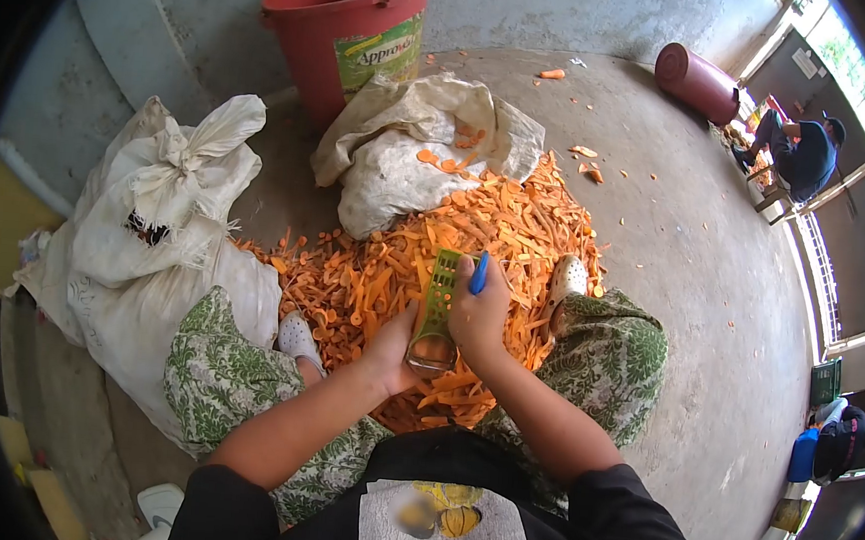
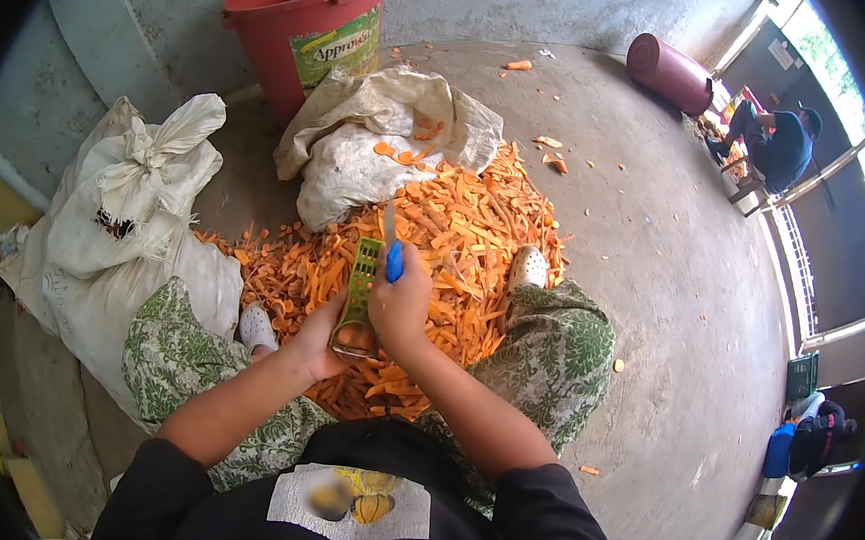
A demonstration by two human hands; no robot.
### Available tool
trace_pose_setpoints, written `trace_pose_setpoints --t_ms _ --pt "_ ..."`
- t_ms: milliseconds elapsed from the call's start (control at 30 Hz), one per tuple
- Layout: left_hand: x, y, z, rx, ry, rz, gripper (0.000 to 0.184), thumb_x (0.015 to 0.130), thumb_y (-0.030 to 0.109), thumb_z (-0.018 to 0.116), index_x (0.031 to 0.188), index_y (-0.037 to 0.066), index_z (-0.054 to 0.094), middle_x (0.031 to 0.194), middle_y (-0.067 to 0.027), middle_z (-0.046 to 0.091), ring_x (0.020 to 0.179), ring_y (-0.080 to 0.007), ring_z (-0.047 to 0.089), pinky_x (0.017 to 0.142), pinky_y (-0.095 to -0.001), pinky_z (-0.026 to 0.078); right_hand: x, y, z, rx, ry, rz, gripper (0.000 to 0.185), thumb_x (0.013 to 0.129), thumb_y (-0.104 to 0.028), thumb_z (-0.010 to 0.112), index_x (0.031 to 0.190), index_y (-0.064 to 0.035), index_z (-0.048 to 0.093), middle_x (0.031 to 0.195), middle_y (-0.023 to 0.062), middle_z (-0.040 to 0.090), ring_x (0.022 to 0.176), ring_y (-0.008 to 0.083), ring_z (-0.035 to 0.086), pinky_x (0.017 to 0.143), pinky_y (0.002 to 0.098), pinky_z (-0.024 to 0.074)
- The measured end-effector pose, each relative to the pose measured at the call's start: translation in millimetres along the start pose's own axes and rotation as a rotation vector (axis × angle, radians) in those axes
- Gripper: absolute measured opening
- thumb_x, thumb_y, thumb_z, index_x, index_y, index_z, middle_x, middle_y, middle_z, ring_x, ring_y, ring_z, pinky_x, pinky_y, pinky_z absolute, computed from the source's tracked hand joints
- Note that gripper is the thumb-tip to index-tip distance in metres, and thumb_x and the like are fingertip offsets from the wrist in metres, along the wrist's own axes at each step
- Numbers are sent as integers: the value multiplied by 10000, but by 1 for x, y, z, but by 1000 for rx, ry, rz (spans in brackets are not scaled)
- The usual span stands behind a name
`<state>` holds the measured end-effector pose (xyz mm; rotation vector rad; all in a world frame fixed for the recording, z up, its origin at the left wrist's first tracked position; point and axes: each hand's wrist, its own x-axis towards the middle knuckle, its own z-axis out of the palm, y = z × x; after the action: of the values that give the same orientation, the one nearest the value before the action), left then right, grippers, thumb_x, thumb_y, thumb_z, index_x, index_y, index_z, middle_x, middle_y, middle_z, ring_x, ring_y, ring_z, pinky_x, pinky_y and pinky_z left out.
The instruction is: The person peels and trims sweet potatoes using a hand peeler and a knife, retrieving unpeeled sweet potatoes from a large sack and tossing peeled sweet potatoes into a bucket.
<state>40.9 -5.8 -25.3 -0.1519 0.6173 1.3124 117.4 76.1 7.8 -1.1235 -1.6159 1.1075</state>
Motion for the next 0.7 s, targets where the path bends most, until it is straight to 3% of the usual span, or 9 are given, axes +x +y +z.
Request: trace_pose_setpoints --t_ms 100,167,200,300,533,633,667,700 --pt "-3 -3 2 9 63 15 417 927 414 253 1083 95 472 945 -63 566 818 -178 569 696 -326 489 0 1 -1 -100 0 -13 76 783 -61 522 839 -10 510 591 168 499 524 300 481 516 361 388" --pt "4 -7 -18 94 -133 5 413 925 423 260 1050 99 484 892 -44 566 771 -152 560 647 -294 479 3 6 0 -156 3 -31 95 758 -45 522 846 -11 515 603 182 512 552 331 502 523 378 393" --pt "3 -7 -14 94 -133 3 413 925 423 260 1050 99 484 892 -44 566 771 -152 560 647 -294 479 4 10 0 -213 7 -50 121 734 -29 522 853 -11 519 615 196 525 580 361 523 529 394 399" --pt "4 -10 -6 136 21 47 410 923 429 268 1020 99 491 857 -31 563 739 -131 548 613 -269 463 6 18 3 -222 41 -102 120 726 -30 526 846 -17 520 627 212 531 611 391 526 537 417 400" --pt "9 -11 -8 166 65 61 424 929 414 259 1051 78 486 876 -38 559 758 -143 554 654 -293 467 16 29 5 -232 55 -91 78 742 -56 532 804 -20 503 615 209 529 593 388 527 532 429 400" --pt "-4 -23 -6 360 136 -26 440 933 405 226 1075 62 461 887 -82 566 738 -189 573 664 -332 484 50 52 -5 -301 200 11 88 780 -100 537 809 -23 505 615 182 541 576 354 536 527 424 405" --pt "-8 -30 -4 347 116 -53 443 930 412 238 1068 51 454 828 -81 560 688 -179 571 606 -314 482 65 55 -17 -292 244 87 96 794 -116 533 812 -26 506 619 174 546 575 341 538 529 421 406" --pt "-12 -32 3 352 115 -57 443 930 412 238 1068 51 454 828 -81 560 688 -179 571 606 -314 482 80 76 -24 -478 319 -15 120 817 -143 514 804 -24 509 626 166 547 572 319 536 524 417 398"
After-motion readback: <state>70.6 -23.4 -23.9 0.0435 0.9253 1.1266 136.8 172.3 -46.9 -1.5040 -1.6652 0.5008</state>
